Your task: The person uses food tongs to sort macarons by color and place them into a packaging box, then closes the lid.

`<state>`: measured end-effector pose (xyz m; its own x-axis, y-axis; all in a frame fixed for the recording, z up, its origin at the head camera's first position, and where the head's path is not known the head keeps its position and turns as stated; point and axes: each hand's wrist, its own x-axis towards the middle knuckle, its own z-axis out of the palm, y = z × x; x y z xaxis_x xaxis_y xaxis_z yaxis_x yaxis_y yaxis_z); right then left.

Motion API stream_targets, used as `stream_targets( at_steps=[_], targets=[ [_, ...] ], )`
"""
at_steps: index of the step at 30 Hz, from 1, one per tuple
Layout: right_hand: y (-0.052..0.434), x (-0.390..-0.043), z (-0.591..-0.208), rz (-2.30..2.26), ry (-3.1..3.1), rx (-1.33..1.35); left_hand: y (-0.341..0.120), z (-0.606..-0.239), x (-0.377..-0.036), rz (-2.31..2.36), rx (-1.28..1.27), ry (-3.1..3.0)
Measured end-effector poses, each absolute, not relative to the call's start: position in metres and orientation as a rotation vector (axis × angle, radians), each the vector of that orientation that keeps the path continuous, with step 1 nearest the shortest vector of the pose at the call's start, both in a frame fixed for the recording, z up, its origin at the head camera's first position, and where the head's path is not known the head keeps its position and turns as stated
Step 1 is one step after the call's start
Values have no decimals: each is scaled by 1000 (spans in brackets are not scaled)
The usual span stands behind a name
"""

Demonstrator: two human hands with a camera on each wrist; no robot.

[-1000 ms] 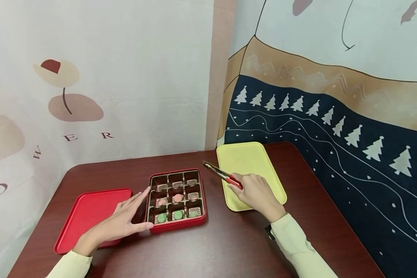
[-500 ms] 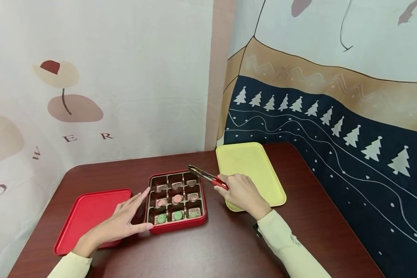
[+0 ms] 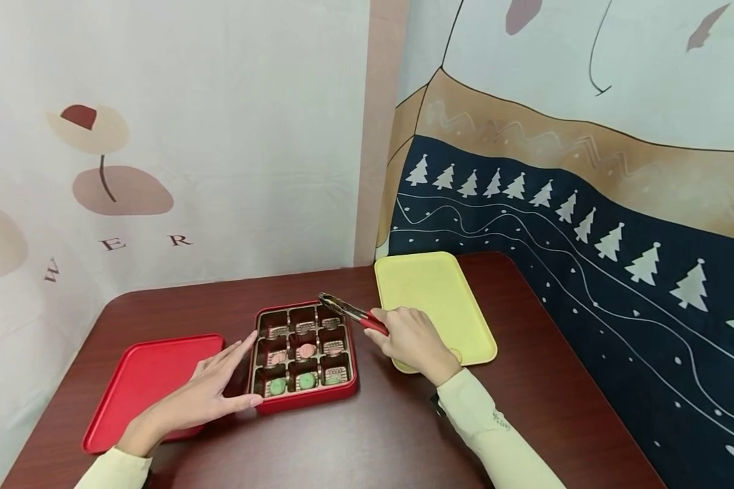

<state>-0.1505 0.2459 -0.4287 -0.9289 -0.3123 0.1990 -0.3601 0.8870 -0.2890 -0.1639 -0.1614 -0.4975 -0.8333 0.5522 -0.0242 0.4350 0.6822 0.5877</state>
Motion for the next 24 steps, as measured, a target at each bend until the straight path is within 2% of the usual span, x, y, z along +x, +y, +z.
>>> stream_targets(
  at_steps=[24],
  targets=[
    [245, -143, -434, 439, -2974, 481, -161, -498, -164, 864, 793, 2688]
  ],
)
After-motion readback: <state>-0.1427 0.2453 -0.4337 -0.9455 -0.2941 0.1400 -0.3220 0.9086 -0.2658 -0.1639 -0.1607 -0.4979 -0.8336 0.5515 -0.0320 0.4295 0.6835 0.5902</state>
